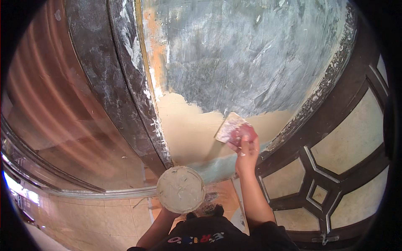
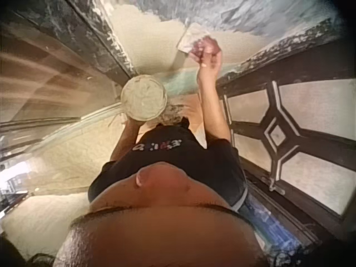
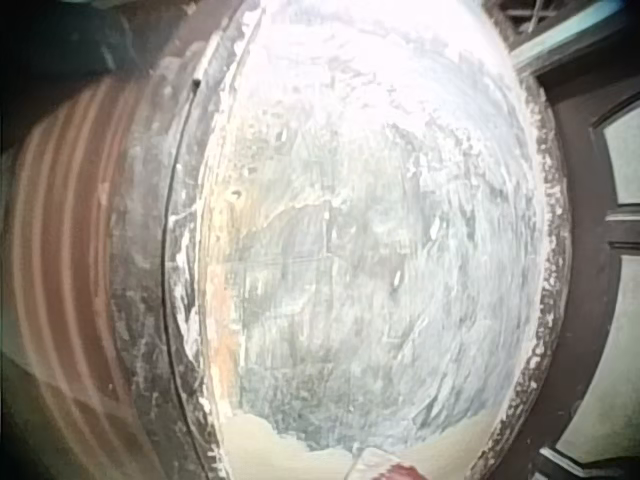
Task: The person applies plaster putty to a damaged section of a wall using a putty knife, smoothing the surface.
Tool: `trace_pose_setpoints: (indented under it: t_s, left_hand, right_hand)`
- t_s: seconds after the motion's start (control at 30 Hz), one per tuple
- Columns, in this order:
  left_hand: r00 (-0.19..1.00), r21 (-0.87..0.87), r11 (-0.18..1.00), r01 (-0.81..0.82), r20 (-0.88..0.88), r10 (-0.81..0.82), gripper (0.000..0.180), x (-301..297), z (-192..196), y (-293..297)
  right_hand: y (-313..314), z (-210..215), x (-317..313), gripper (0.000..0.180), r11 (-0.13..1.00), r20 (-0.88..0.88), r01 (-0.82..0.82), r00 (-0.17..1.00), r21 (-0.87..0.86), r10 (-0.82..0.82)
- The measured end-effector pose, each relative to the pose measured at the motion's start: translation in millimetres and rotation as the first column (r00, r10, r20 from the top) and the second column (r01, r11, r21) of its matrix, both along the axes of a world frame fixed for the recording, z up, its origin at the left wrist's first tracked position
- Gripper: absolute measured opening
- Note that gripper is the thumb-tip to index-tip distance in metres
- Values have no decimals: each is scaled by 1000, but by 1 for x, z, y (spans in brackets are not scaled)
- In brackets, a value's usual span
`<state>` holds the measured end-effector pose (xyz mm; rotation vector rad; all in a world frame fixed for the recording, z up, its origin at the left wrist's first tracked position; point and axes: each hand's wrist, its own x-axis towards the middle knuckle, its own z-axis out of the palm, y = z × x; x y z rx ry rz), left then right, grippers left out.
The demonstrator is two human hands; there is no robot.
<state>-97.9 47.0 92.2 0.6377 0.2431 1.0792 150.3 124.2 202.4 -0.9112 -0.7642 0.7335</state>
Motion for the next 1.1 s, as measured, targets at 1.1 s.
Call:
trace_pose_setpoints:
  t_s: [1.1]
  left_hand:
    - [936,332,941,65,-347,58,75,-5,-34,3]
  right_hand:
    - [10,-35,-28,40,973,91,-230,969,-18,231]
